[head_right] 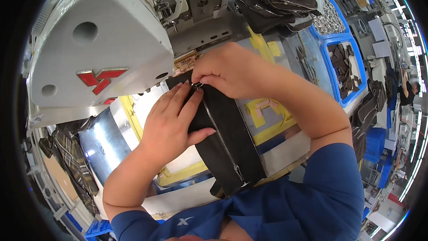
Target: The person sews zippers onto small black pouches using an industrial sewing machine. They repeatedly align the zipper with the pouch edge, guide the fabric under the needle, and sew along the zipper line. The person handles multiple pouches one at a time, flipping them to sew different sides.
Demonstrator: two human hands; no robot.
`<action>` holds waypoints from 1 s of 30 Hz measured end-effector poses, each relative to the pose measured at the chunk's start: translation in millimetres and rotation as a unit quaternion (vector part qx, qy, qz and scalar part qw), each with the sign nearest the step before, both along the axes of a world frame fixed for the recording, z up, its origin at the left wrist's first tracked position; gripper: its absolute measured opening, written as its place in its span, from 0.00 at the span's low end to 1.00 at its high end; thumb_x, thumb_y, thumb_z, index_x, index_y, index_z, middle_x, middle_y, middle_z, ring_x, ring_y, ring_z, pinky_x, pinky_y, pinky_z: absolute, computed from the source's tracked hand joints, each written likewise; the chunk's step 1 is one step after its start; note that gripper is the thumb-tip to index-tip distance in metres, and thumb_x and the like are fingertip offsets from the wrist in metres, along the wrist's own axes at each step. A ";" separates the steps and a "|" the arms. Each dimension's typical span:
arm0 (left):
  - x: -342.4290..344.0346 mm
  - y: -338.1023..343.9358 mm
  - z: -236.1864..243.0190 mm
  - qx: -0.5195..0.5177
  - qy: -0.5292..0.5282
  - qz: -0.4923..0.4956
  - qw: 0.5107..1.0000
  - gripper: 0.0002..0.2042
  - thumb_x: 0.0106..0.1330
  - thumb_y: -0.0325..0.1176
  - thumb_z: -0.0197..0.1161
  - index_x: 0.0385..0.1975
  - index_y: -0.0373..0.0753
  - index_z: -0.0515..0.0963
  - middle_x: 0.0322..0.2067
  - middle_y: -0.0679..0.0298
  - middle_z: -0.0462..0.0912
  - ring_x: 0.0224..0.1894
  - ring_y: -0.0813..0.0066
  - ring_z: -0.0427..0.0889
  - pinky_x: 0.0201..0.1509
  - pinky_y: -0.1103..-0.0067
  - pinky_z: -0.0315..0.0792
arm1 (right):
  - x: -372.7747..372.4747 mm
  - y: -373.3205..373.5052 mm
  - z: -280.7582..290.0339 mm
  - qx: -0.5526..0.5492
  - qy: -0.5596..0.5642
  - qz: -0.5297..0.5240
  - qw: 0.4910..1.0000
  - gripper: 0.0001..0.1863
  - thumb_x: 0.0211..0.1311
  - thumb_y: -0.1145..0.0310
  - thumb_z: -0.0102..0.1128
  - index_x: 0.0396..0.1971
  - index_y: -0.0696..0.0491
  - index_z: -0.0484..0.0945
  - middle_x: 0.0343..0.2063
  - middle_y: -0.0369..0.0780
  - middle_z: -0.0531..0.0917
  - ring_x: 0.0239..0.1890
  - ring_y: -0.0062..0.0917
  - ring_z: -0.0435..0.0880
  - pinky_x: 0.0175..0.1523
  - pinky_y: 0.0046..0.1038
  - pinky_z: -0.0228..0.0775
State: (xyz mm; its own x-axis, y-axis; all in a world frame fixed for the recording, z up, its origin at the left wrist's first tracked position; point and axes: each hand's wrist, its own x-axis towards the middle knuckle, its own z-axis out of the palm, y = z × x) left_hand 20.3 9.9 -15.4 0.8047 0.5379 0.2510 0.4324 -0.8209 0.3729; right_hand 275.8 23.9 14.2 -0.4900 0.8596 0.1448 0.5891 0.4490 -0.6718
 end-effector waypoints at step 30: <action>1.2 4.1 9.7 -0.031 0.049 0.047 0.997 0.46 0.47 0.60 0.80 0.64 0.34 0.80 0.69 0.58 0.77 0.52 0.57 0.77 0.59 0.66 0.71 | -16.7 11.3 -21.1 0.109 -0.108 -0.045 0.987 0.08 0.65 0.70 0.63 0.35 0.58 0.85 0.35 0.46 0.87 0.40 0.45 0.87 0.48 0.44 0.81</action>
State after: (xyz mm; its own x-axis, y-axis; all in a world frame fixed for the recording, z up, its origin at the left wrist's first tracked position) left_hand 21.5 13.9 -5.7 0.7696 0.6236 0.1373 0.5426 -0.7520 0.3743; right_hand 259.1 35.2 -6.9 -0.4520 0.8615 0.2313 0.7529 0.5075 -0.4191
